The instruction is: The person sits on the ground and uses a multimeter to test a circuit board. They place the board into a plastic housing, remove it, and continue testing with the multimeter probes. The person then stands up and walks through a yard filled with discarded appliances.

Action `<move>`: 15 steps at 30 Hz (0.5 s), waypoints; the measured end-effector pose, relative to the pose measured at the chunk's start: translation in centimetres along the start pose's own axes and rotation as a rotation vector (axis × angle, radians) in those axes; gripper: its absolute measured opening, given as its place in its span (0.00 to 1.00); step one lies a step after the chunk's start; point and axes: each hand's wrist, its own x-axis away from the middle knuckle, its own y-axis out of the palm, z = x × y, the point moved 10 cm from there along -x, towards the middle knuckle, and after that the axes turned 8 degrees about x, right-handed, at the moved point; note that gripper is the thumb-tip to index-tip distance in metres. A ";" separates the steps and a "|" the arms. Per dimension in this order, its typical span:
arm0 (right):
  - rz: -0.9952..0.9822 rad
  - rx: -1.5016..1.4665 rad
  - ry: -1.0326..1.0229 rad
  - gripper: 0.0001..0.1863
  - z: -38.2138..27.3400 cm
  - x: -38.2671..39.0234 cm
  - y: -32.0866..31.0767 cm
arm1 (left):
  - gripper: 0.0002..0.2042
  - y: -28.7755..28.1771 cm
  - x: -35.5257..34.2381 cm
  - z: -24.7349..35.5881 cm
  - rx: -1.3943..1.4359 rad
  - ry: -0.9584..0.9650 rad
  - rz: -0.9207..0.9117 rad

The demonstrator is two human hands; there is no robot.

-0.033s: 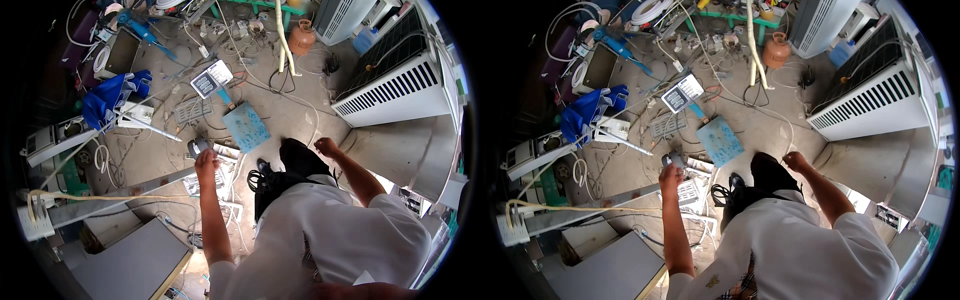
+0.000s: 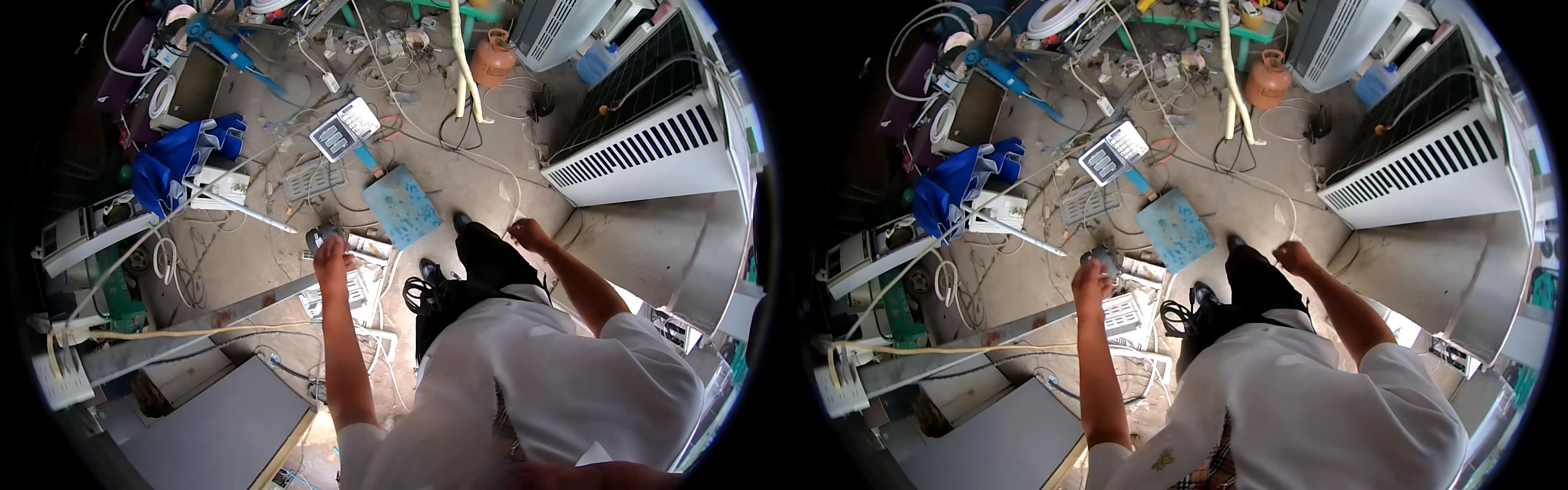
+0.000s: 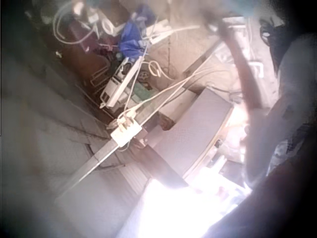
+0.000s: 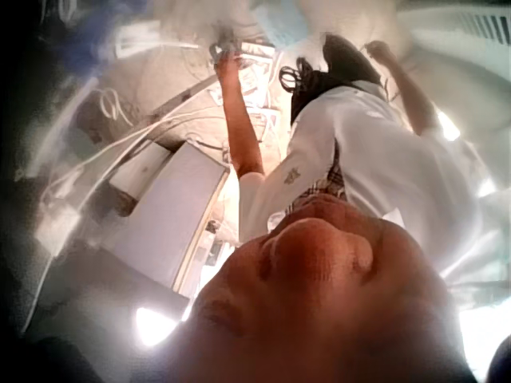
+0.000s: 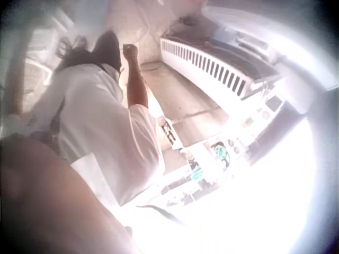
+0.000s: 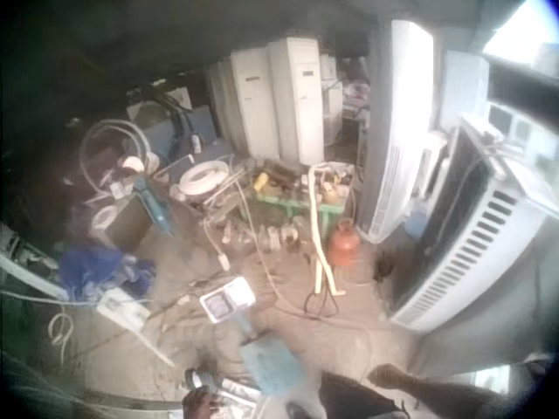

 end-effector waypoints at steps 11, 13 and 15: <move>-0.060 -0.115 -0.318 0.26 -30.5 -27.8 2.5 | 0.21 7.0 -28.1 4.5 0.278 -0.185 0.219; 0.092 -0.019 -0.413 0.32 -35.5 -32.1 2.7 | 0.22 7.5 -31.4 4.4 0.324 -0.162 0.282; 0.078 -0.058 -0.432 0.35 -39.2 -36.3 3.0 | 0.23 8.2 -33.9 3.9 0.356 -0.161 0.328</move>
